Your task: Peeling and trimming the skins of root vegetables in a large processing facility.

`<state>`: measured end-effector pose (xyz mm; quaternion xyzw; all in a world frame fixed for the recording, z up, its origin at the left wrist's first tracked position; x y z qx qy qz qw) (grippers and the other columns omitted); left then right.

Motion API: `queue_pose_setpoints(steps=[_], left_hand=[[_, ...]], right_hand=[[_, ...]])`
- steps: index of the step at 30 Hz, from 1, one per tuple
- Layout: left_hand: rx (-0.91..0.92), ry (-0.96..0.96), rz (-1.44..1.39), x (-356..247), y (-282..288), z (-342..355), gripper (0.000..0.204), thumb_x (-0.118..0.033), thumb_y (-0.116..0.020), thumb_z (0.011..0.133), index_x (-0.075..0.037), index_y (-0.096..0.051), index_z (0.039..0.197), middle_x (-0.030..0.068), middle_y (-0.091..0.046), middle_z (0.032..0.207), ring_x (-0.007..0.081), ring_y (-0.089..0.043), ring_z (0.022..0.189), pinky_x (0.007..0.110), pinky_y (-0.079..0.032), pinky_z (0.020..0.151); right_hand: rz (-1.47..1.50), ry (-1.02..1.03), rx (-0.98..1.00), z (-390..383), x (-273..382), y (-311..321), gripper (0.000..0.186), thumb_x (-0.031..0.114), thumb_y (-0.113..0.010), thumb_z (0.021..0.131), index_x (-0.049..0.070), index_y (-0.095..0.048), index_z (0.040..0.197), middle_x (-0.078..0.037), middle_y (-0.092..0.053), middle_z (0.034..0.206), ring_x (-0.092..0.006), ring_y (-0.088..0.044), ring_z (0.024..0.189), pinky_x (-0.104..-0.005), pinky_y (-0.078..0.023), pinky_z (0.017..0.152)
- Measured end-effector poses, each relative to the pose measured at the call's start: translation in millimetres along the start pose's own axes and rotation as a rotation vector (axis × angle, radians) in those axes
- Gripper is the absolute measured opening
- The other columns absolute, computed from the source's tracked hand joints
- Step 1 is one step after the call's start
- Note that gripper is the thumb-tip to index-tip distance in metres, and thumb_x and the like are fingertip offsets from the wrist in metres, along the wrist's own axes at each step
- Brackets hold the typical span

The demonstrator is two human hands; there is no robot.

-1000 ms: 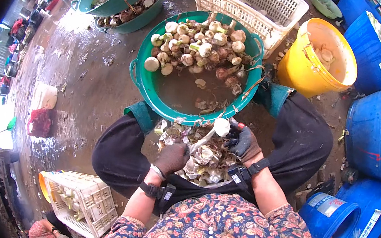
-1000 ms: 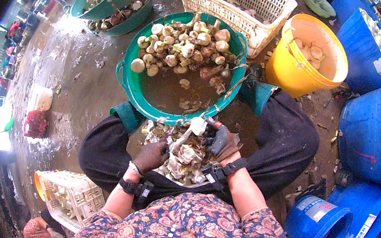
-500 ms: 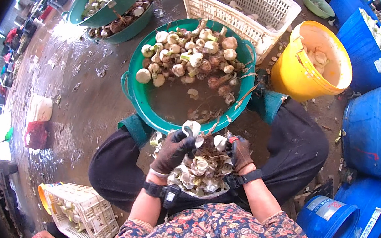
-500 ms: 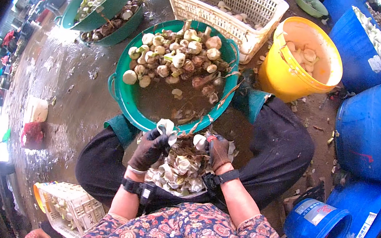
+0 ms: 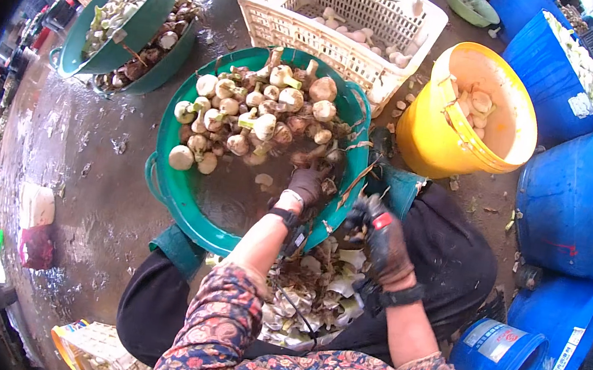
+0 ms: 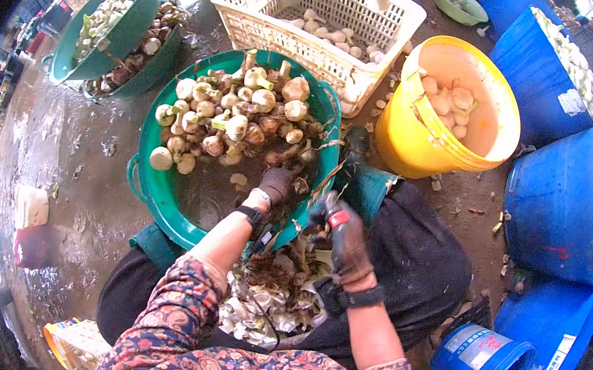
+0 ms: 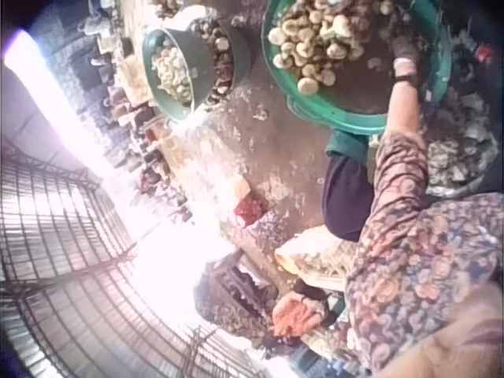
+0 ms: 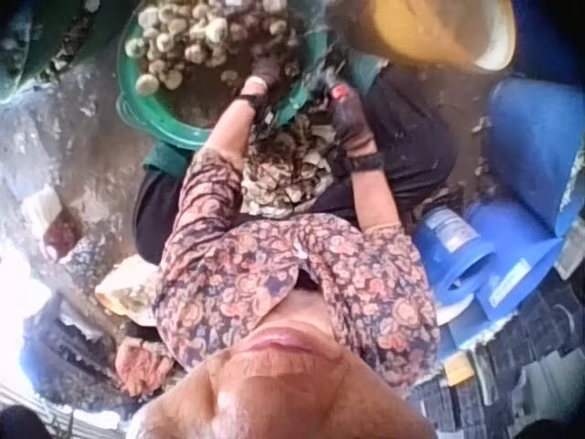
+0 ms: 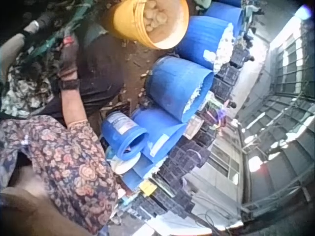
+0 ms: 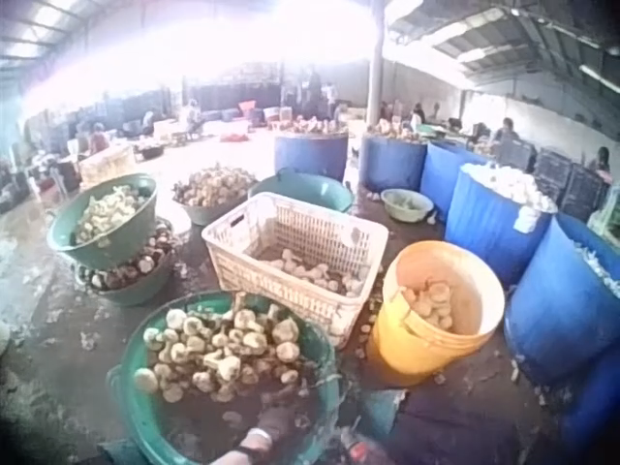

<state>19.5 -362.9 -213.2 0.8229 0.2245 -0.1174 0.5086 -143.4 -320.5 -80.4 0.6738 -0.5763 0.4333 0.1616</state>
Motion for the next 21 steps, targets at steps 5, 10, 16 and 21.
queue_pose_setpoints(steps=[5,10,16,21], left_hand=[[-0.154,-0.164,-0.167,4.8,-10.9,-11.1,0.053,-0.028,-0.059,0.081,-0.01,-0.044,0.129,0.0149,-0.054,0.121,0.0256,-0.054,0.109,0.033,-0.042,0.092],[0.218,-0.007,-1.282,12.0,-7.4,-104.6,0.048,-0.021,-0.071,0.074,-0.003,-0.054,0.115,0.0019,-0.06,0.102,0.0094,-0.055,0.089,0.024,-0.045,0.081],[-0.246,-0.106,-0.977,-19.1,41.2,-204.4,0.058,-0.029,-0.079,0.063,0.0,-0.056,0.107,0.0098,-0.063,0.095,0.0157,-0.06,0.087,0.03,-0.047,0.079],[-0.406,-0.083,-0.704,-13.9,57.7,-246.7,0.056,-0.036,-0.078,0.061,0.001,-0.059,0.099,0.0152,-0.064,0.09,0.0202,-0.062,0.083,0.032,-0.048,0.074]], right_hand=[[-0.083,-0.19,-0.115,13.2,-61.1,11.6,0.038,0.043,-0.05,0.088,0.007,-0.06,0.096,-0.003,-0.062,0.079,-0.0117,-0.058,0.064,-0.0251,-0.046,0.057],[-0.548,0.325,-0.112,17.7,-41.3,-9.4,0.024,0.025,-0.061,0.082,0.002,-0.063,0.081,-0.012,-0.063,0.074,-0.0211,-0.061,0.067,-0.0348,-0.046,0.061],[-0.864,0.593,-0.108,-21.9,-29.0,-53.6,0.029,0.031,-0.063,0.078,0.002,-0.063,0.079,-0.02,-0.061,0.077,-0.0353,-0.06,0.074,-0.0403,-0.046,0.064],[-0.979,0.575,0.052,-50.5,-32.1,-80.8,0.026,0.027,-0.06,0.078,0.001,-0.061,0.081,-0.023,-0.059,0.077,-0.0405,-0.057,0.074,-0.0442,-0.045,0.062]])
Point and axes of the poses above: each hand's wrist, its own z-axis towards the middle knuckle, its own y-axis out of the back of the hand, x = y × z, the point moved 9 cm from there along z, towards the middle knuckle
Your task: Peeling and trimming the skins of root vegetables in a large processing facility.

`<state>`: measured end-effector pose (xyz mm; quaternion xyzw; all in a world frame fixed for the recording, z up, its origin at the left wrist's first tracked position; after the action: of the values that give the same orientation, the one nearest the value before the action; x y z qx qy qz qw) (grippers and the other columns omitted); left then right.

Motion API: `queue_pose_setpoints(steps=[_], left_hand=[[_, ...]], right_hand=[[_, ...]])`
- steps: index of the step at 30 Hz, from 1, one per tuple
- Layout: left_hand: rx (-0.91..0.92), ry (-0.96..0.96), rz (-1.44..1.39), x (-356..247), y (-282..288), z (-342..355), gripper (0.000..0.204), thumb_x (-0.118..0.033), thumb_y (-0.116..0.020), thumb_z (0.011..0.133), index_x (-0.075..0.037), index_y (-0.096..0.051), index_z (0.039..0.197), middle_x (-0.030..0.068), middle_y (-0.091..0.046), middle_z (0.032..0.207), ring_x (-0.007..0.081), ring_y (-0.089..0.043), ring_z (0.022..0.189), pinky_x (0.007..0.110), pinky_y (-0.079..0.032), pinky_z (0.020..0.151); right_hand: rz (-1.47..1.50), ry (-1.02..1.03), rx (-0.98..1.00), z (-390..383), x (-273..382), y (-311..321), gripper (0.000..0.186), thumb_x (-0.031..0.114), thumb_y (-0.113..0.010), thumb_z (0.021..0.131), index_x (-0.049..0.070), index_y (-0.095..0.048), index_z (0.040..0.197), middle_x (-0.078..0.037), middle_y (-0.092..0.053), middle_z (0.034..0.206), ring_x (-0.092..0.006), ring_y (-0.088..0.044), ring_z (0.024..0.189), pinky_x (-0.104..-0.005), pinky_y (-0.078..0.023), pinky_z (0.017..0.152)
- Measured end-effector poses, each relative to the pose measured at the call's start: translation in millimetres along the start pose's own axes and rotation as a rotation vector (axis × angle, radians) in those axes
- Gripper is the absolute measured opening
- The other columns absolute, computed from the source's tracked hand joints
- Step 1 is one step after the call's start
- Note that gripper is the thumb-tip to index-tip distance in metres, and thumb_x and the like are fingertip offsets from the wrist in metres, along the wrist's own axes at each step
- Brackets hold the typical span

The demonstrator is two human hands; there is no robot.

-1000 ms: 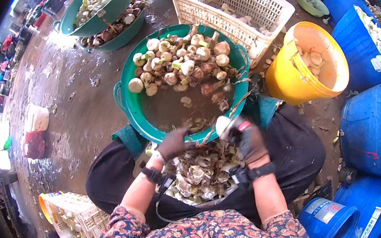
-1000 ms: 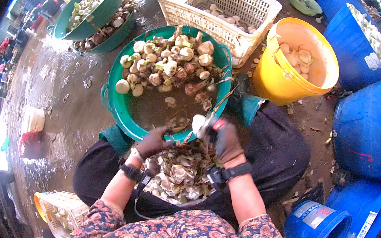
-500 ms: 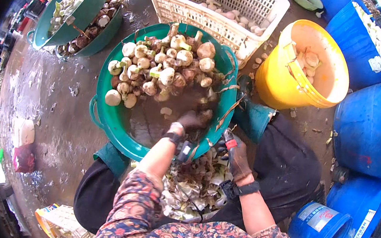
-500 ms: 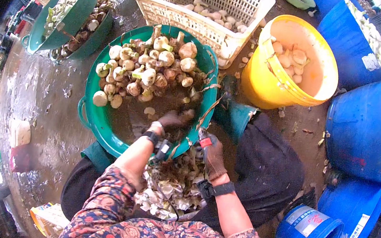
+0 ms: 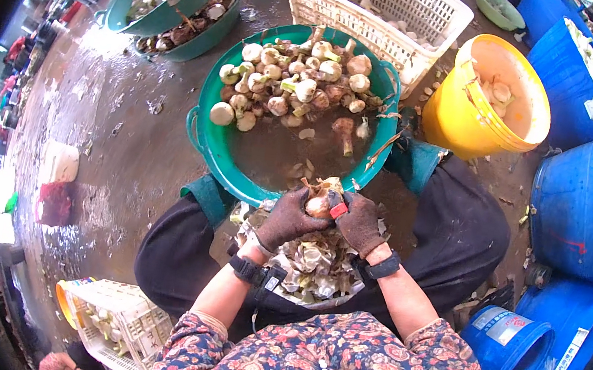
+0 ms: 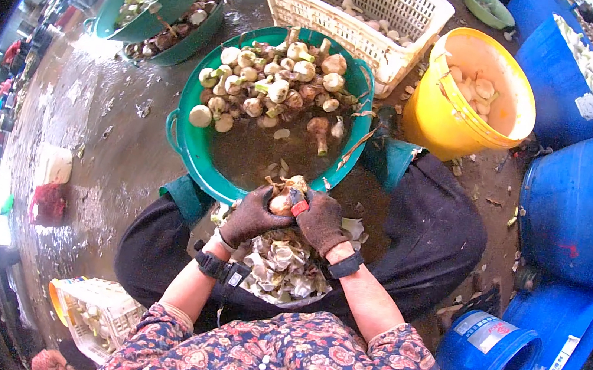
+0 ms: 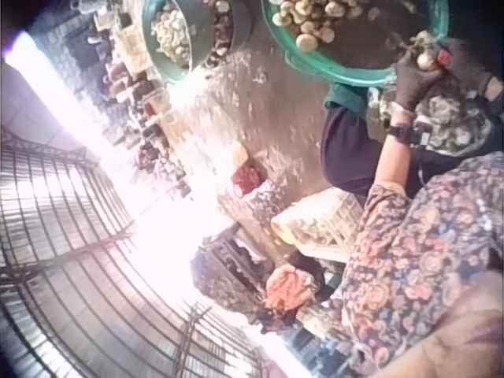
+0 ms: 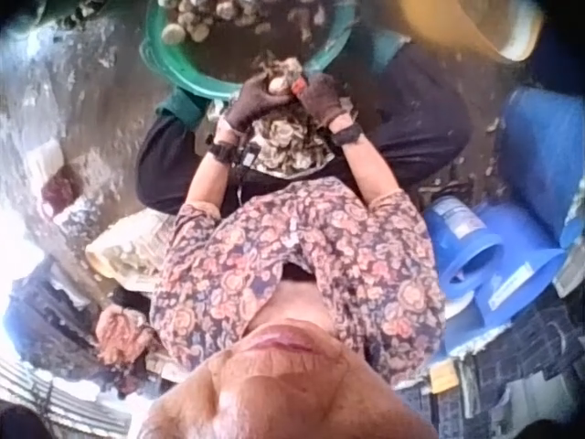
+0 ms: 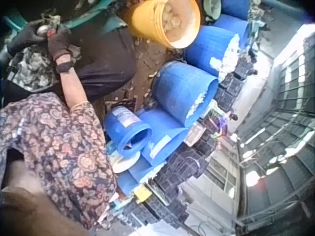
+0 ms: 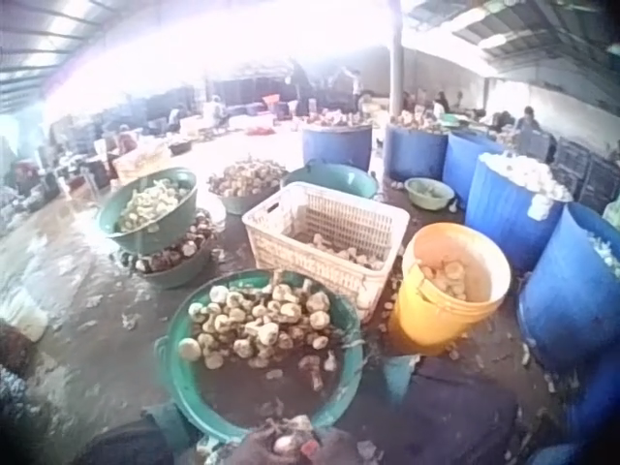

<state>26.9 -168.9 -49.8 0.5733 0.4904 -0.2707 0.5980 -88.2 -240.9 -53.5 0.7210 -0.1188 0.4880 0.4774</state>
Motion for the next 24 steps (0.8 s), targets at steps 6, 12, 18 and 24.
queue_pose_setpoints(steps=[6,12,18,24], left_hand=[[0.261,0.218,-0.584,22.7,-6.8,-23.1,0.045,-0.026,-0.072,0.071,-0.001,-0.058,0.106,0.0036,-0.063,0.09,0.0106,-0.058,0.078,0.027,-0.047,0.068],[0.098,0.492,-1.042,5.1,-28.2,-51.1,0.049,-0.021,-0.068,0.076,-0.003,-0.05,0.118,0.0017,-0.059,0.101,0.0096,-0.056,0.085,0.025,-0.046,0.076],[-0.022,0.148,-0.436,-4.5,-12.5,-45.7,0.046,-0.014,-0.074,0.069,-0.001,-0.054,0.107,0.0076,-0.061,0.101,0.0148,-0.058,0.091,0.029,-0.047,0.08],[0.004,0.051,-0.055,-6.4,-3.6,-41.8,0.03,-0.011,-0.073,0.07,0.0,-0.06,0.095,0.0091,-0.065,0.084,0.0144,-0.06,0.078,0.029,-0.048,0.07]], right_hand=[[0.504,-0.122,0.318,-15.7,-12.0,-22.5,0.019,0.022,-0.055,0.087,0.004,-0.062,0.087,-0.003,-0.061,0.071,-0.0154,-0.058,0.064,-0.0326,-0.044,0.057],[1.168,-0.401,0.254,-27.3,-39.3,-44.8,0.038,0.034,-0.049,0.091,0.002,-0.058,0.109,-0.005,-0.062,0.099,-0.0127,-0.059,0.087,-0.0277,-0.049,0.074],[1.416,-0.595,0.415,-52.1,-21.0,-65.2,0.052,0.047,-0.034,0.093,0.004,-0.052,0.114,-0.008,-0.059,0.11,-0.0184,-0.059,0.093,-0.0314,-0.05,0.078],[1.864,-0.087,0.777,-36.7,-41.4,-91.3,0.042,0.043,-0.043,0.092,0.005,-0.054,0.106,-0.009,-0.062,0.095,-0.0223,-0.06,0.086,-0.0333,-0.048,0.071]])
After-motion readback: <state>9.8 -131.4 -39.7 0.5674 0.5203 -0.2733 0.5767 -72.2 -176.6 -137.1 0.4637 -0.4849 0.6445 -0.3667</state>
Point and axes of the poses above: each hand's wrist, its own z-axis towards the middle knuckle, its own y-axis out of the back of the hand, x = y × z, the point moved 9 cm from there along z, towards the middle knuckle
